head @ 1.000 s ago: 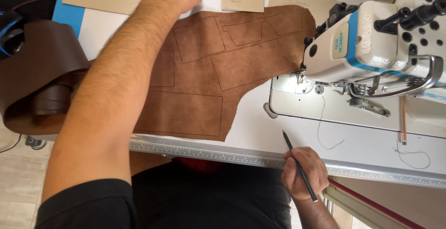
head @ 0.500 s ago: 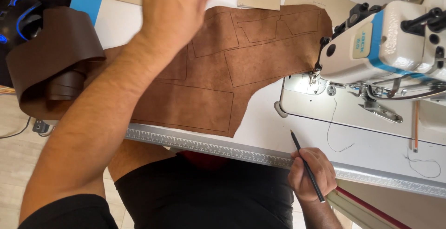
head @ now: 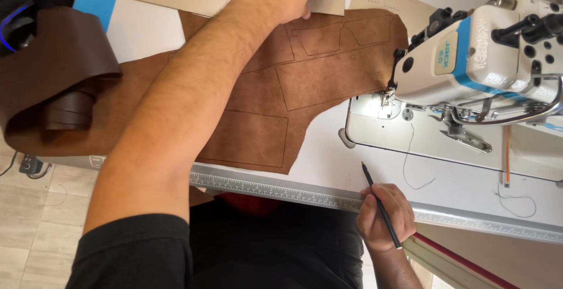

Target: Tracing various cardboard templates onto a piece of brown leather using a black pen at a workshop bench.

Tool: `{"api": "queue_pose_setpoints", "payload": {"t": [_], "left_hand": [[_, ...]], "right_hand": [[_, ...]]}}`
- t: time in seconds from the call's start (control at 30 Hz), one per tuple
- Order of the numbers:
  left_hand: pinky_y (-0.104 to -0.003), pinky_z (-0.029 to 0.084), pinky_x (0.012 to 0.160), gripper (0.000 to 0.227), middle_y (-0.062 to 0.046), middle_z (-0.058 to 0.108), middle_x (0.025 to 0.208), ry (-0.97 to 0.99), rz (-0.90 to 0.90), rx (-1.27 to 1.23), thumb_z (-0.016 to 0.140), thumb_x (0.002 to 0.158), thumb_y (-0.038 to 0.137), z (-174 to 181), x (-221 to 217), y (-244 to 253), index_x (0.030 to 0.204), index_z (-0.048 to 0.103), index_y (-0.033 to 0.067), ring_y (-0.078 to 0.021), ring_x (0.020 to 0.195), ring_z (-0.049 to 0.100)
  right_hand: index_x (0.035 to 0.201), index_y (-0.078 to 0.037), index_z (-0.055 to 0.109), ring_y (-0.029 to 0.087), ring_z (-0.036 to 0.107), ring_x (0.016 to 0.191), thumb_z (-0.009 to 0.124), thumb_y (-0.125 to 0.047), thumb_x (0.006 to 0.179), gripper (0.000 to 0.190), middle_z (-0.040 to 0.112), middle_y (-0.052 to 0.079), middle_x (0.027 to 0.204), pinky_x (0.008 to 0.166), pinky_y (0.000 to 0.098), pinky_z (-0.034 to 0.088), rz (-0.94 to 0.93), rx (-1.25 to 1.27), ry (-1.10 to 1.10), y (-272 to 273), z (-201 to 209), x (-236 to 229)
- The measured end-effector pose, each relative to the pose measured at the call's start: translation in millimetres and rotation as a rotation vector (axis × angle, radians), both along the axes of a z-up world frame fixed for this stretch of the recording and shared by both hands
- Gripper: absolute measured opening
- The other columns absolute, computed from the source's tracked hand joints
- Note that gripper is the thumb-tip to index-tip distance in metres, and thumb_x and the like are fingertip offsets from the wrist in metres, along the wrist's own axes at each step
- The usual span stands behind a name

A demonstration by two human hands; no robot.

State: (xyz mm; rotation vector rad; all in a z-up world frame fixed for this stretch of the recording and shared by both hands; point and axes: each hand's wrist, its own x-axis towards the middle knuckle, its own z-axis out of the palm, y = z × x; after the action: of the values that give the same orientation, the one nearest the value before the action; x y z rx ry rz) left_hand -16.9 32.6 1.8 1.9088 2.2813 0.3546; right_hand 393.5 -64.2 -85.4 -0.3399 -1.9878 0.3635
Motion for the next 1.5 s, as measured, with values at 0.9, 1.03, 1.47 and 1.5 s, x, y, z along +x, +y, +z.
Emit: {"api": "queue_pose_setpoints", "payload": {"t": [0.9,1.03,1.47,1.5], "left_hand": [[-0.050,0.049,0.087,0.077,-0.006,0.075,0.108,-0.004,-0.168,0.071,0.097,0.060,0.022,-8,22,-195,0.129,0.068,0.0080,-0.0322,0.100,0.065],[-0.047,0.045,0.094,0.076,-0.004,0.074,0.111,-0.046,-0.156,0.069,0.095,0.063,0.026,-14,28,-199,0.131,0.067,0.0098,-0.0291,0.103,0.063],[-0.049,0.049,0.104,0.065,-0.030,0.071,0.134,0.176,0.116,0.646,0.106,0.078,-0.004,53,15,-301,0.133,0.074,-0.0160,-0.0448,0.119,0.063],[-0.049,0.051,0.095,0.060,-0.031,0.066,0.134,0.148,0.191,0.701,0.100,0.085,-0.009,54,23,-313,0.136,0.070,-0.0181,-0.0444,0.121,0.060]], "right_hand": [[0.097,0.010,0.060,0.027,0.062,0.054,0.056,-0.002,0.101,0.013,0.063,0.018,0.067,0.053,0.0367,0.055,0.051,0.033,-0.004,0,-3,1],[0.095,0.010,0.060,0.028,0.060,0.053,0.057,-0.001,0.099,0.012,0.061,0.017,0.065,0.053,0.0360,0.053,0.034,0.020,0.001,-1,-2,0],[0.098,0.011,0.058,0.030,0.064,0.057,0.057,-0.003,0.102,0.015,0.062,0.019,0.069,0.053,0.0360,0.053,0.060,0.002,0.015,-1,-2,1],[0.097,0.012,0.058,0.031,0.064,0.056,0.056,-0.001,0.101,0.013,0.061,0.020,0.068,0.052,0.0374,0.053,0.057,0.023,0.013,-1,-2,1]]}}
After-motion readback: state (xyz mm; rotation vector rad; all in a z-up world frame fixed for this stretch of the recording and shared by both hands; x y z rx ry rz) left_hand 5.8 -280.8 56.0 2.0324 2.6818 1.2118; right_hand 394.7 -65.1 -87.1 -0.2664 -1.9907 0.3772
